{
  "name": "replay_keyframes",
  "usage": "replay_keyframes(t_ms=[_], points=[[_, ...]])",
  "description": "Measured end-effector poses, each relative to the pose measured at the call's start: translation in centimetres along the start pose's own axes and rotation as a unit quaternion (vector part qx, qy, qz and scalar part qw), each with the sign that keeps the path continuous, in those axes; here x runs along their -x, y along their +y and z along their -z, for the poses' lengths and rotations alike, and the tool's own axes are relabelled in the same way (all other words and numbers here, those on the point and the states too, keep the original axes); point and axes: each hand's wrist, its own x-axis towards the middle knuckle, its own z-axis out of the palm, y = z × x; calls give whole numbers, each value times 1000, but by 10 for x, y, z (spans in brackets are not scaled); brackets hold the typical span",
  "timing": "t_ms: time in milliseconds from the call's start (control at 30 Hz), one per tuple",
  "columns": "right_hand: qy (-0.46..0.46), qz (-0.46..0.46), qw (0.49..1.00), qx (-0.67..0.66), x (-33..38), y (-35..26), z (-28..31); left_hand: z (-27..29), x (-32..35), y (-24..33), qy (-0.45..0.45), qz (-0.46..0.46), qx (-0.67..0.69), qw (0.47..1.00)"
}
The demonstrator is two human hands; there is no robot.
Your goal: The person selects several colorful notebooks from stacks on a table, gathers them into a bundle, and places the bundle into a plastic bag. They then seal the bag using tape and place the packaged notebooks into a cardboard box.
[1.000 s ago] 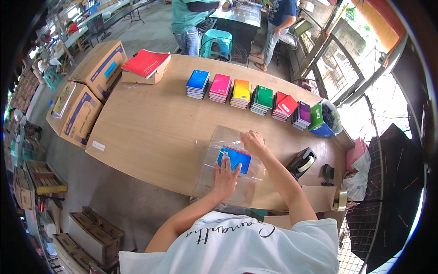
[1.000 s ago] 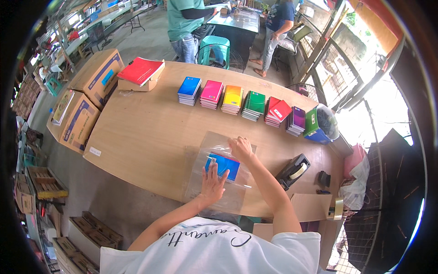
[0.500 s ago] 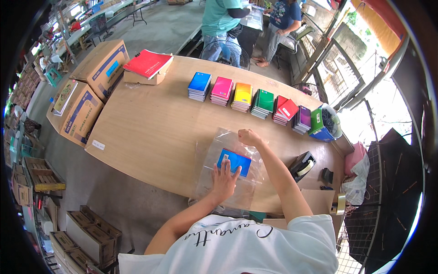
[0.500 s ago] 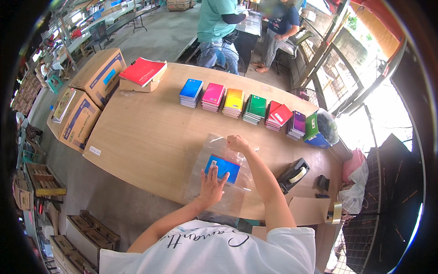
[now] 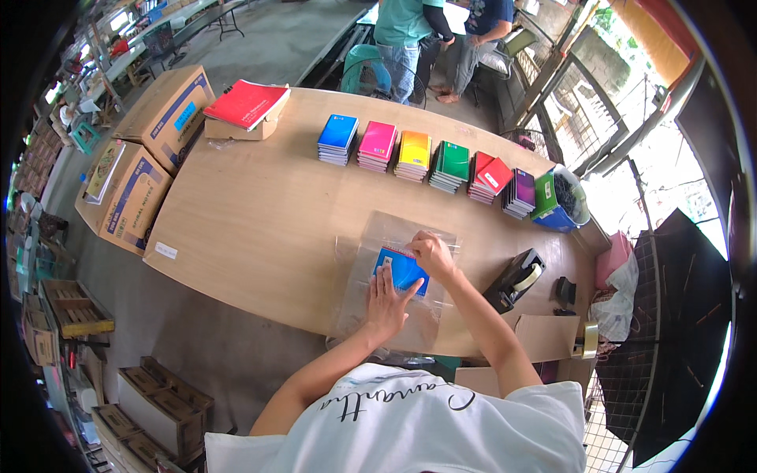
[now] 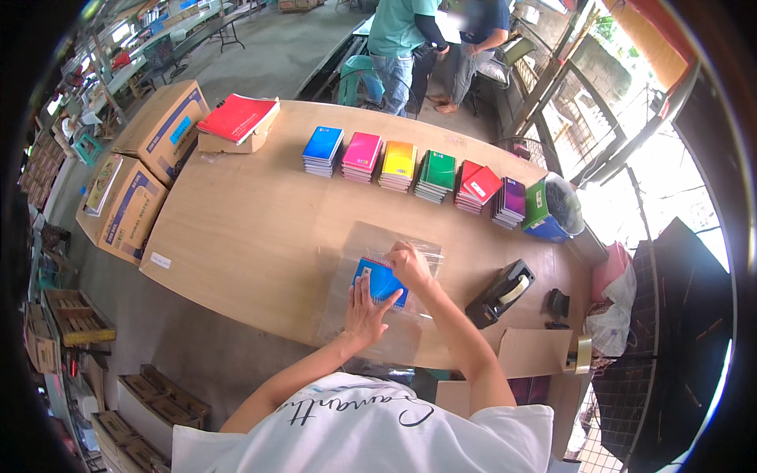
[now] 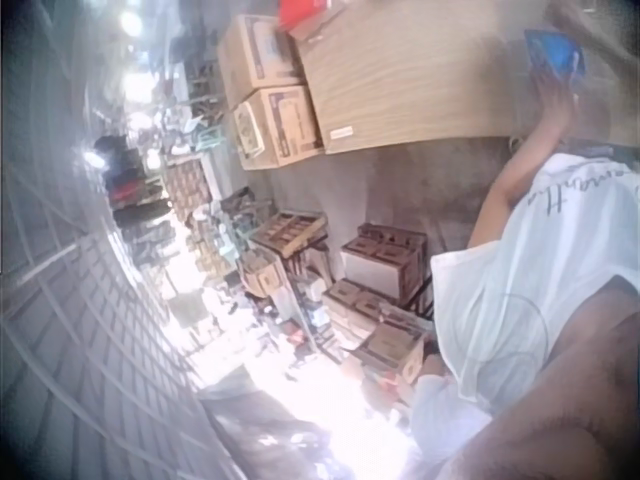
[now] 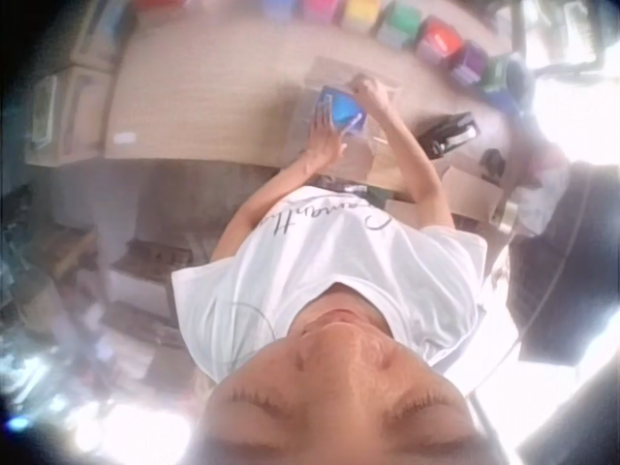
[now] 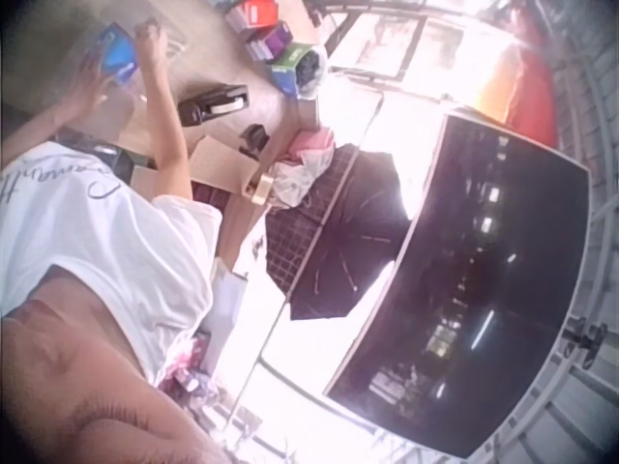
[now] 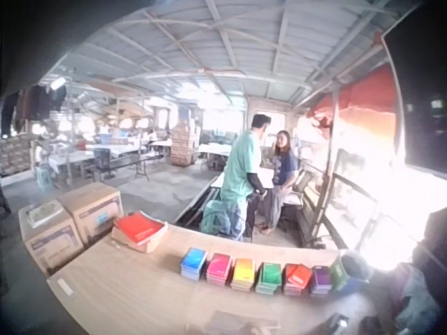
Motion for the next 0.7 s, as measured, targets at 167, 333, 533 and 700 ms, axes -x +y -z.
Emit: replay_keyframes(t_ms=[167, 333, 533, 700], points=[[46, -78, 995, 36, 33, -41, -22, -15, 0, -7, -22, 3, -8, 1000], [68, -118, 989, 57, 39, -51, -28, -13, -10, 1, -59, 39, -24, 997], [76, -127, 988, 44, 37, -62, -26, -15, -19, 4, -82, 69, -79, 991], [95, -134, 985, 47, 36, -69, -27, -35, -24, -3, -61, 82, -93, 990]])
